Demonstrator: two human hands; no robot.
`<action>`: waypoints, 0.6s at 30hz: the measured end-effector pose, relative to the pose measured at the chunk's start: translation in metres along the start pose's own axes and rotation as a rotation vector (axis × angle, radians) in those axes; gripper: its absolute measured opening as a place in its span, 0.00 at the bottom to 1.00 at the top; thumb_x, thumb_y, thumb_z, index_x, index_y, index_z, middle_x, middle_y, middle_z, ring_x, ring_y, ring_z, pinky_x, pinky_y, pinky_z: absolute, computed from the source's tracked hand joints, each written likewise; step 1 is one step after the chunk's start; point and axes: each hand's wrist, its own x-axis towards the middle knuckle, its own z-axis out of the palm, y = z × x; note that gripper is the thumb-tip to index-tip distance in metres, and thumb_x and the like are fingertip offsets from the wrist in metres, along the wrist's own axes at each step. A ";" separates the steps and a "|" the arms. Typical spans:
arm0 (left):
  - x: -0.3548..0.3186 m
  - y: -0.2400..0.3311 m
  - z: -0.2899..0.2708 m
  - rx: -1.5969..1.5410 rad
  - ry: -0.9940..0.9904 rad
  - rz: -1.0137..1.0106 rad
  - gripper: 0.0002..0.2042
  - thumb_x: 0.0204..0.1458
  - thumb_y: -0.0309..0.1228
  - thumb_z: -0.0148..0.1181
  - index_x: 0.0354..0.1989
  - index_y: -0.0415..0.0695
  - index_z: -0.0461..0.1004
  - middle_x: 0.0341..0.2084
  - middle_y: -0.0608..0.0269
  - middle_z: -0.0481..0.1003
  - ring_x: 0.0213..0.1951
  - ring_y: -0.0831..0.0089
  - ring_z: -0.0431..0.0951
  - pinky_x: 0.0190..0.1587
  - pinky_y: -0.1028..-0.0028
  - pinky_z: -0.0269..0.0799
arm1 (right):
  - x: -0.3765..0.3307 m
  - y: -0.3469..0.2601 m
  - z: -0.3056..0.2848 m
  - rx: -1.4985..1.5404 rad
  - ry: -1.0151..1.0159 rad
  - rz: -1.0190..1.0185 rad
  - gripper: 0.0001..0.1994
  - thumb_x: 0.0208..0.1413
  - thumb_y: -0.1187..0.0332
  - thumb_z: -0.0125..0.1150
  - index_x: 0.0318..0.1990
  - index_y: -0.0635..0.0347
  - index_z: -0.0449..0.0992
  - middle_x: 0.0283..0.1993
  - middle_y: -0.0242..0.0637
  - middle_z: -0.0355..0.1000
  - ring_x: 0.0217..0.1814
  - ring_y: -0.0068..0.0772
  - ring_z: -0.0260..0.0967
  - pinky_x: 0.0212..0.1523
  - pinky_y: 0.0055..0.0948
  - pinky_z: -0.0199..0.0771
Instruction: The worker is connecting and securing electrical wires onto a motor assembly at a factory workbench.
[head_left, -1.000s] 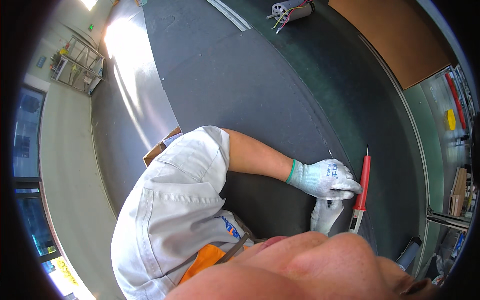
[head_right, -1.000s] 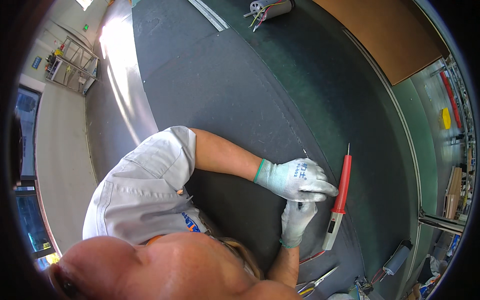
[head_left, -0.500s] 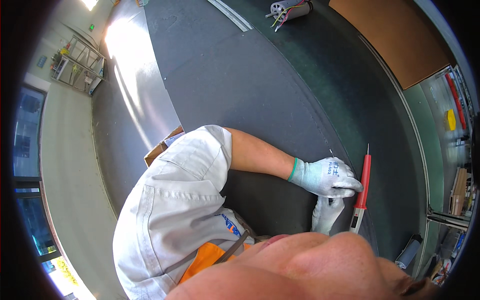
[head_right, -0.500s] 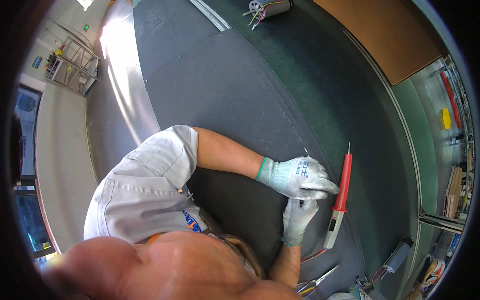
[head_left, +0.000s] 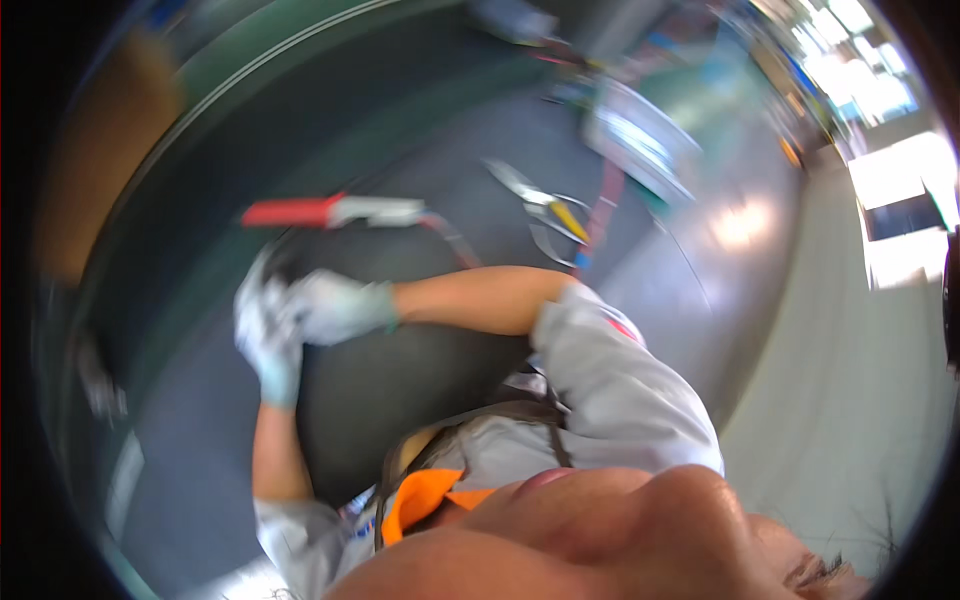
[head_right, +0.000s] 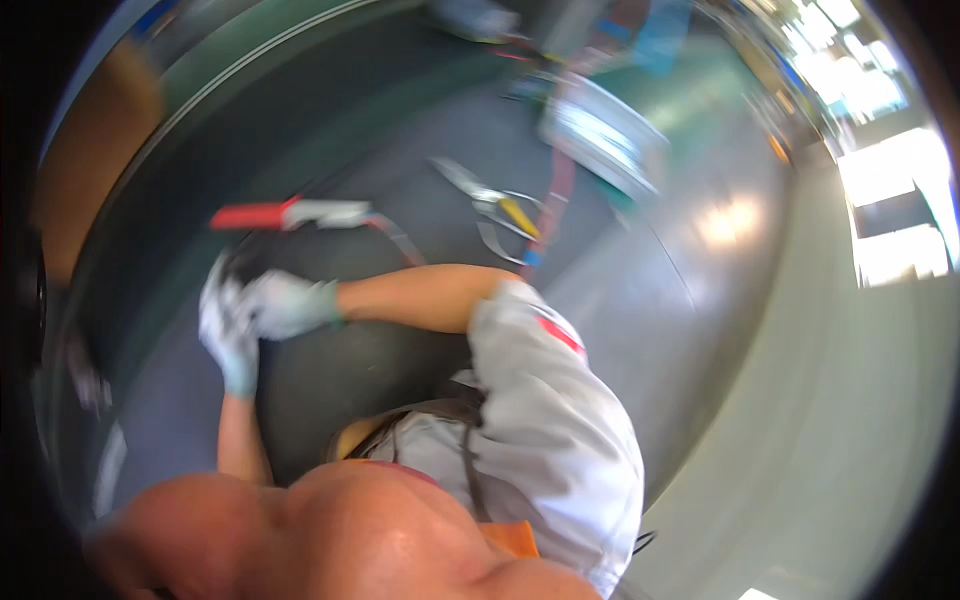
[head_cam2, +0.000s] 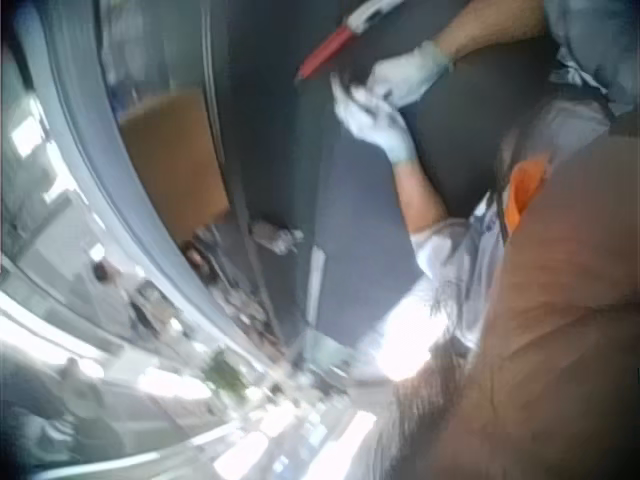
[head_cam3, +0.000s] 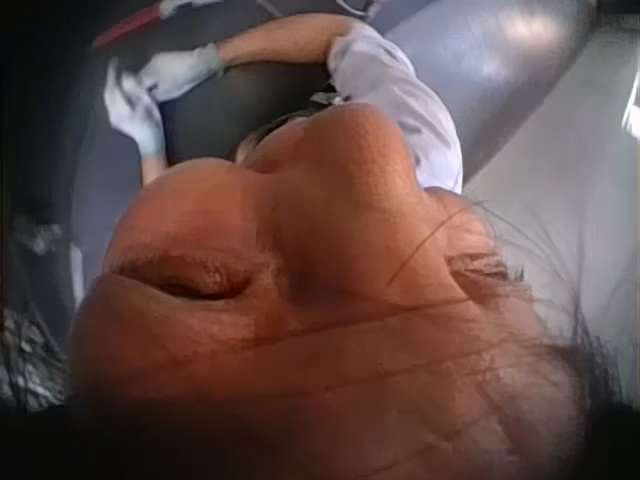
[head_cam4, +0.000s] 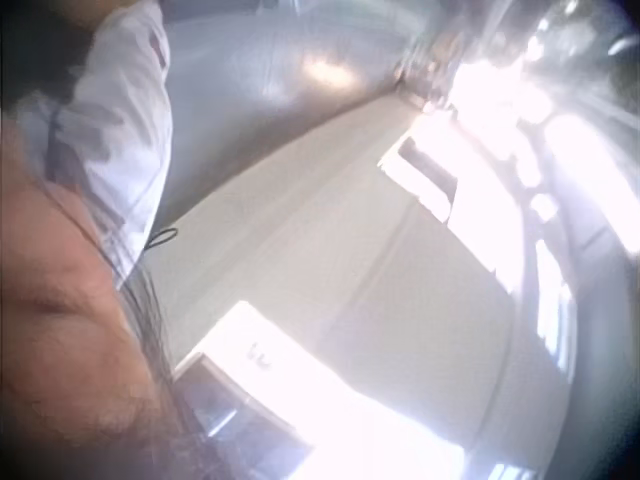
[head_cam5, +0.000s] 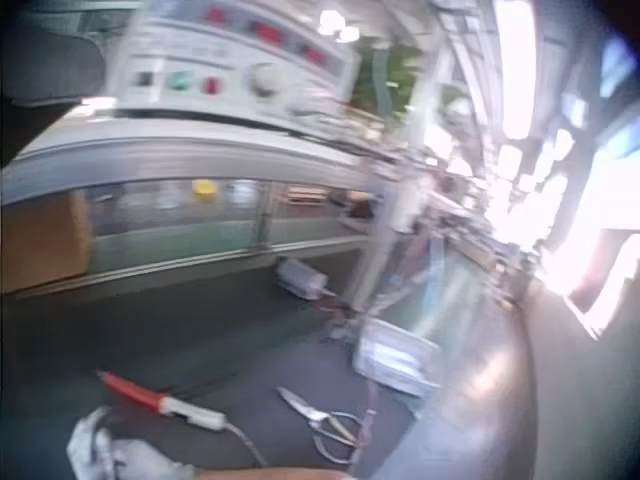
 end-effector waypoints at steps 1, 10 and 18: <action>0.004 0.004 0.009 0.426 0.077 0.276 0.18 0.64 0.23 0.50 0.61 0.36 0.70 0.53 0.50 0.76 0.50 0.66 0.78 0.52 0.68 0.75 | 0.003 -0.004 -0.012 -0.012 -0.029 0.021 0.06 0.47 0.72 0.62 0.33 0.60 0.79 0.34 0.48 0.77 0.36 0.53 0.76 0.40 0.45 0.77; -0.005 0.043 0.041 0.690 -0.157 0.642 0.18 0.61 0.23 0.55 0.60 0.35 0.70 0.57 0.48 0.72 0.58 0.50 0.72 0.62 0.57 0.66 | -0.020 0.024 -0.105 -0.042 0.034 -0.029 0.13 0.57 0.69 0.62 0.49 0.59 0.80 0.41 0.43 0.80 0.39 0.41 0.79 0.42 0.37 0.79; -0.001 0.027 0.040 0.598 -0.119 0.429 0.18 0.61 0.20 0.54 0.60 0.36 0.69 0.57 0.48 0.73 0.57 0.54 0.74 0.61 0.61 0.68 | -0.024 0.028 -0.169 0.013 0.055 0.304 0.14 0.64 0.70 0.58 0.54 0.59 0.79 0.39 0.34 0.81 0.34 0.20 0.78 0.37 0.24 0.81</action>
